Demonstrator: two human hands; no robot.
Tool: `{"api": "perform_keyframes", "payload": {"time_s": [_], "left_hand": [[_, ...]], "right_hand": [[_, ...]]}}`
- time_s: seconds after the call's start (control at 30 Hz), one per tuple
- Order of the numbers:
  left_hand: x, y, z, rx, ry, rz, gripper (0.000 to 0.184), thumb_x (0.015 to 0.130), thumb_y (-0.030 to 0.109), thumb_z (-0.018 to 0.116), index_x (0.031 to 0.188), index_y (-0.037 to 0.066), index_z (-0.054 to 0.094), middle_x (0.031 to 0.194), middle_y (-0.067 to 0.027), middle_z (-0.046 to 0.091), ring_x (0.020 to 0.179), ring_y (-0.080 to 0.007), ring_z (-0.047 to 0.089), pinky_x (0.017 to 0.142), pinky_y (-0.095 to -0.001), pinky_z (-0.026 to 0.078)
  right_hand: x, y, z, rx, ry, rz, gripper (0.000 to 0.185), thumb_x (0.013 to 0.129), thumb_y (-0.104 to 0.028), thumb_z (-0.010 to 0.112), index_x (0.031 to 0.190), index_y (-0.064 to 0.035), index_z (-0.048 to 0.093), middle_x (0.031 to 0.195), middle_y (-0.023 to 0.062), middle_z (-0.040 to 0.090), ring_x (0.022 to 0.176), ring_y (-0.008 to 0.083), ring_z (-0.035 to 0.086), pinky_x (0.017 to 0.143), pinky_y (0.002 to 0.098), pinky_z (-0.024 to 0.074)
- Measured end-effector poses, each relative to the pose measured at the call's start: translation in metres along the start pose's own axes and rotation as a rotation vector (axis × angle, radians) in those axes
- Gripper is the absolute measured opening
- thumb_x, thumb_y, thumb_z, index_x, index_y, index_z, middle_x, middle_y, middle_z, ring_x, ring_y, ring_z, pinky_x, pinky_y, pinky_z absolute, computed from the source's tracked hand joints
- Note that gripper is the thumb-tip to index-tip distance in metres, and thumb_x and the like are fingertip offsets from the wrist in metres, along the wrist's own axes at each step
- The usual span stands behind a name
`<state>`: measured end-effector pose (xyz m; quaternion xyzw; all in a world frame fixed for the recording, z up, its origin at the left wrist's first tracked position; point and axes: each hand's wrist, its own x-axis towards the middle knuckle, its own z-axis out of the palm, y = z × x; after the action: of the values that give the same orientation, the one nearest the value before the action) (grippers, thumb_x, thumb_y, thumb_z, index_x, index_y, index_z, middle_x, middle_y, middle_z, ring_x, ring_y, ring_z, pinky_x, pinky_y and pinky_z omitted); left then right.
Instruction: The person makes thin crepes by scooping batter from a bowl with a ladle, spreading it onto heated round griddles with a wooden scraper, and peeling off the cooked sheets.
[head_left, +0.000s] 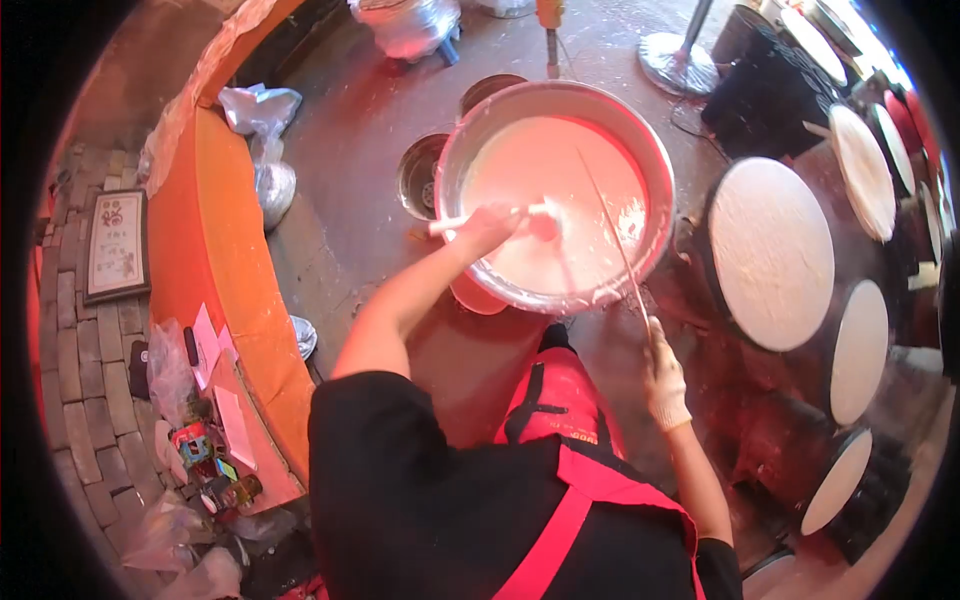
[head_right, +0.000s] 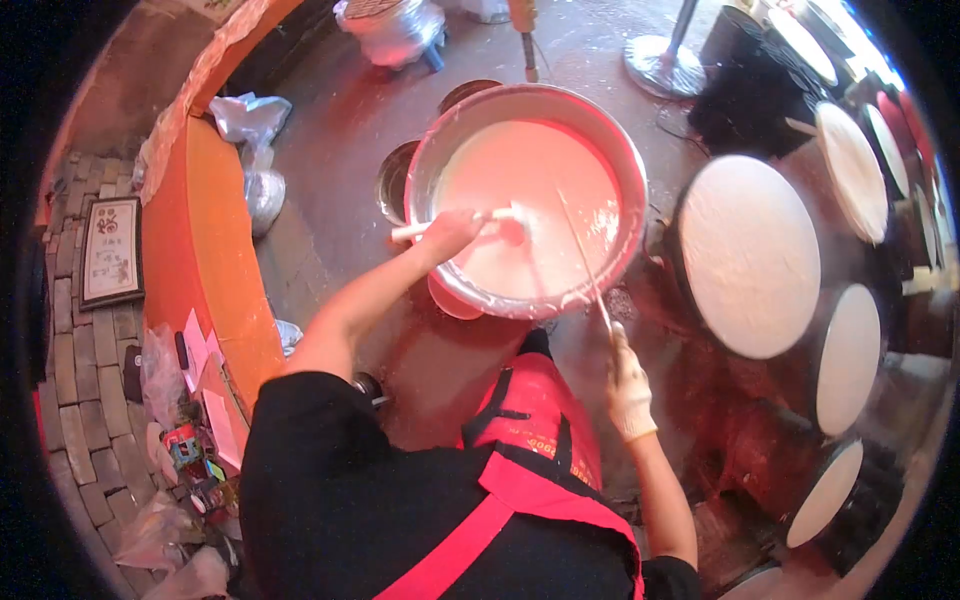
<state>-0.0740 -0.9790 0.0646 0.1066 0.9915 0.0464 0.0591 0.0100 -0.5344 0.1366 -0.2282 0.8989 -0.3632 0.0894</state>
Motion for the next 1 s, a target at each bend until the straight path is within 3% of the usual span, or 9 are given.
{"api": "perform_keyframes", "payload": {"time_s": [0.13,0.17,0.23,0.33,0.63,0.67,0.7,0.87,1.0], "left_hand": [[0.029,-0.002,0.157,-0.457,0.191,-0.810,0.035,0.096,0.018,0.043,0.125,-0.001,0.049,0.086,-0.0231,0.064,0.079,-0.0301,0.067,0.064,-0.0421,0.053],[0.043,0.040,0.060,-1.228,-0.077,-1.090,0.026,0.096,0.018,0.045,0.113,0.000,0.050,0.073,-0.0150,0.059,0.069,-0.0211,0.063,0.057,-0.0362,0.050],[0.051,0.034,0.137,-2.720,-0.053,-0.893,0.017,0.097,0.017,0.046,0.094,0.002,0.051,0.063,-0.0023,0.047,0.054,-0.0124,0.052,0.048,-0.0280,0.044],[0.092,0.073,0.055,-3.122,-0.188,-1.190,0.029,0.100,0.036,0.049,0.085,0.011,0.048,0.055,0.0044,0.034,0.040,-0.0077,0.033,0.032,-0.0231,0.031],[0.079,0.153,-0.140,-2.861,0.455,-0.671,0.012,0.099,0.020,0.047,0.101,0.008,0.048,0.070,0.0032,0.042,0.050,-0.0047,0.040,0.040,-0.0178,0.035],[0.073,0.163,-0.179,-2.586,0.537,-0.749,0.038,0.100,0.045,0.049,0.087,0.011,0.039,0.063,0.0029,0.038,0.045,-0.0052,0.036,0.037,-0.0193,0.032],[0.056,0.172,-0.216,-2.676,0.495,-0.660,0.034,0.102,0.040,0.046,0.088,0.009,0.040,0.064,0.0024,0.039,0.045,-0.0067,0.037,0.037,-0.0207,0.033],[-0.008,0.216,-0.407,-1.517,0.841,-0.533,0.034,0.102,0.034,0.049,0.091,0.003,0.042,0.071,-0.0019,0.043,0.049,-0.0064,0.039,0.039,-0.0205,0.031],[-0.024,0.192,-0.450,-1.387,0.554,-0.548,0.031,0.102,0.034,0.048,0.096,0.004,0.043,0.071,-0.0023,0.045,0.049,-0.0075,0.043,0.038,-0.0213,0.034]], "right_hand": [[0.136,-0.006,0.063,-0.189,-0.048,-0.077,0.070,0.091,-0.006,0.047,0.155,-0.0187,0.020,0.126,0.0212,0.058,0.098,0.0389,0.065,0.080,0.0452,0.0539],[0.164,-0.010,0.081,-0.321,-0.219,0.106,0.073,0.091,-0.007,0.049,0.156,-0.0192,0.017,0.107,0.0220,0.066,0.086,0.0380,0.067,0.071,0.0477,0.0547],[0.174,0.005,0.105,-0.361,-0.320,0.141,0.075,0.091,-0.008,0.051,0.156,-0.0200,0.015,0.095,0.0217,0.067,0.080,0.0372,0.068,0.067,0.0495,0.0539],[0.167,-0.010,0.093,-0.352,-0.406,0.246,0.075,0.093,-0.011,0.050,0.156,-0.0230,0.011,0.085,0.0250,0.066,0.077,0.0404,0.066,0.067,0.0519,0.0518],[0.044,-0.010,-0.027,-0.022,-0.211,-0.020,0.079,0.090,0.000,0.049,0.156,-0.0214,0.013,0.129,0.0239,0.055,0.096,0.0448,0.062,0.078,0.0495,0.0505],[0.037,-0.008,-0.037,0.047,-0.154,-0.097,0.078,0.089,0.000,0.049,0.156,-0.0209,0.016,0.134,0.0237,0.052,0.099,0.0452,0.061,0.079,0.0493,0.0505],[0.031,-0.009,-0.046,0.022,-0.058,-0.170,0.080,0.087,0.001,0.049,0.156,-0.0238,0.018,0.104,0.0266,0.063,0.081,0.0434,0.063,0.071,0.0510,0.0487],[0.044,-0.062,-0.150,0.064,0.102,-0.408,0.071,0.088,0.008,0.043,0.153,-0.0120,0.025,0.147,0.0150,0.044,0.114,0.0402,0.058,0.092,0.0445,0.0479],[0.059,-0.088,-0.166,-0.046,0.372,-0.447,0.066,0.092,-0.002,0.047,0.153,-0.0150,0.027,0.127,0.0164,0.055,0.093,0.0349,0.064,0.073,0.0431,0.0523]]}}
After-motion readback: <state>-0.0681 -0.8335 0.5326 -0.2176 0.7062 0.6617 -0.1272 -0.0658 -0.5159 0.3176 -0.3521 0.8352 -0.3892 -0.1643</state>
